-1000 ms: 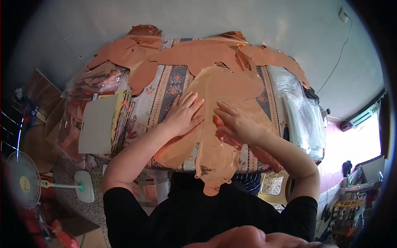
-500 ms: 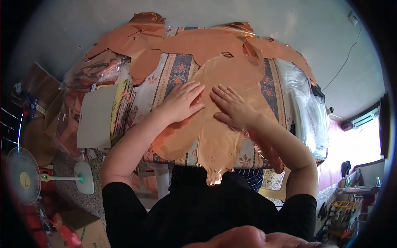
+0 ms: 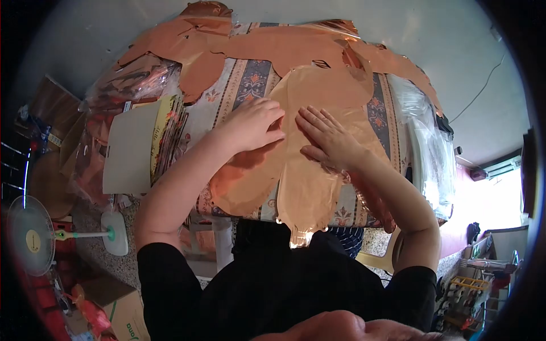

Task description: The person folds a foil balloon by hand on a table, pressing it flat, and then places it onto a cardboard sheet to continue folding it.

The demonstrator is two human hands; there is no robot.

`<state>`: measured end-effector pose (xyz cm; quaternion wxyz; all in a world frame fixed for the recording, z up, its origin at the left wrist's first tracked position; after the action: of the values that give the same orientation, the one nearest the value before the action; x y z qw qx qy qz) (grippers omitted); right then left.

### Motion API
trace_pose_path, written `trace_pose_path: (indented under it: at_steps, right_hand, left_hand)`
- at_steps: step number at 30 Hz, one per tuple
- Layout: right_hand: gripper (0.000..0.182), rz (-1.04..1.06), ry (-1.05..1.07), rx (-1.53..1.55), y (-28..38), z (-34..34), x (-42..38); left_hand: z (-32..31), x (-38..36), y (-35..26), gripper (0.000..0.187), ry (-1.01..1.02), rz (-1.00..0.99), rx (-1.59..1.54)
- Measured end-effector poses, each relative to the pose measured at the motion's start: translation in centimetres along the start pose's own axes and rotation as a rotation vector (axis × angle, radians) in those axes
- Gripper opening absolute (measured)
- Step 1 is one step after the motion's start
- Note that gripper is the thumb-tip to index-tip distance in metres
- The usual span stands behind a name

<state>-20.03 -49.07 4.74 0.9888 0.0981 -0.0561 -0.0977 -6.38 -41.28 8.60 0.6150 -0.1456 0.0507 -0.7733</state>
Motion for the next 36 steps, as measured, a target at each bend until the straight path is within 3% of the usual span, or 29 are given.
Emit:
trace_pose_path:
  at_steps: [1,2,12,13,14,17,19,20,21,23,25,27,30,36]
  right_hand:
    - [0.071,0.007,0.004,0.003,0.0,-0.1,0.0]
    - [0.071,0.006,-0.002,-0.003,0.0,-0.1,-0.1]
    - [0.071,0.003,-0.011,-0.012,-0.1,-0.3,-0.2]
    - [0.071,-0.008,-0.022,-0.017,-0.1,-0.2,-0.2]
    - [0.07,-0.009,-0.027,0.0,-0.1,-0.1,-0.4]
    - [0.067,-0.013,-0.098,0.045,-0.4,0.2,-0.5]
    - [0.06,0.02,-0.067,0.289,-0.4,1.5,-0.5]
    - [0.044,-0.07,-0.144,0.405,-0.9,3.1,-0.9]
    - [0.044,-0.08,-0.148,0.394,-1.5,4.7,-0.9]
    - [0.031,-0.396,-0.043,0.413,-6.4,6.5,-0.2]
    - [0.023,-0.514,-0.211,0.154,-12.2,8.9,0.3]
    - [0.02,-0.595,-0.193,-0.257,-17.4,10.8,1.3]
    - [0.015,-0.572,-0.247,-0.537,-23.5,9.6,2.3]
    - [0.016,-0.551,-0.202,-0.576,-25.4,7.2,6.0]
  left_hand:
    - [-0.1,0.6,0.0,0.038,0.089,0.041,-0.023]
    - [0.0,1.1,0.2,0.032,-0.044,0.024,-0.009]
    - [-3.3,4.8,1.5,0.026,-0.19,-0.052,-0.05]
    - [-3.2,4.4,1.3,0.025,-0.305,-0.094,-0.034]
    - [-3.1,3.9,1.2,0.025,-0.42,-0.137,-0.022]
    - [-3.0,3.7,1.0,0.025,-0.452,-0.154,-0.031]
    - [-3.1,3.8,0.9,0.025,-0.459,-0.183,-0.041]
    - [-3.1,3.9,1.0,0.026,-0.45,-0.169,-0.041]
    - [-3.2,3.8,1.1,0.027,-0.44,-0.152,-0.038]
    - [-3.2,3.6,1.0,0.029,-0.452,-0.172,-0.019]
    - [-3.0,3.7,0.9,0.03,-0.412,-0.149,-0.044]
    - [-3.0,3.6,1.0,0.03,-0.418,-0.147,-0.057]
    - [-2.9,3.6,0.9,0.03,-0.436,-0.15,-0.052]
    - [-2.9,3.6,0.8,0.033,-0.414,-0.131,-0.051]
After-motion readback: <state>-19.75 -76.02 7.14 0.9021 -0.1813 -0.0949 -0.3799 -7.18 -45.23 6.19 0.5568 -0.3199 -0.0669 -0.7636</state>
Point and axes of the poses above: each hand's wrist, its own x-axis towards the middle knuckle, its own z-axis out of the back of the hand, y = z × x, the point moved 7 cm from there along x, towards the middle knuckle, and after that the axes turned 8 degrees about -z, right-handed, at the moved point
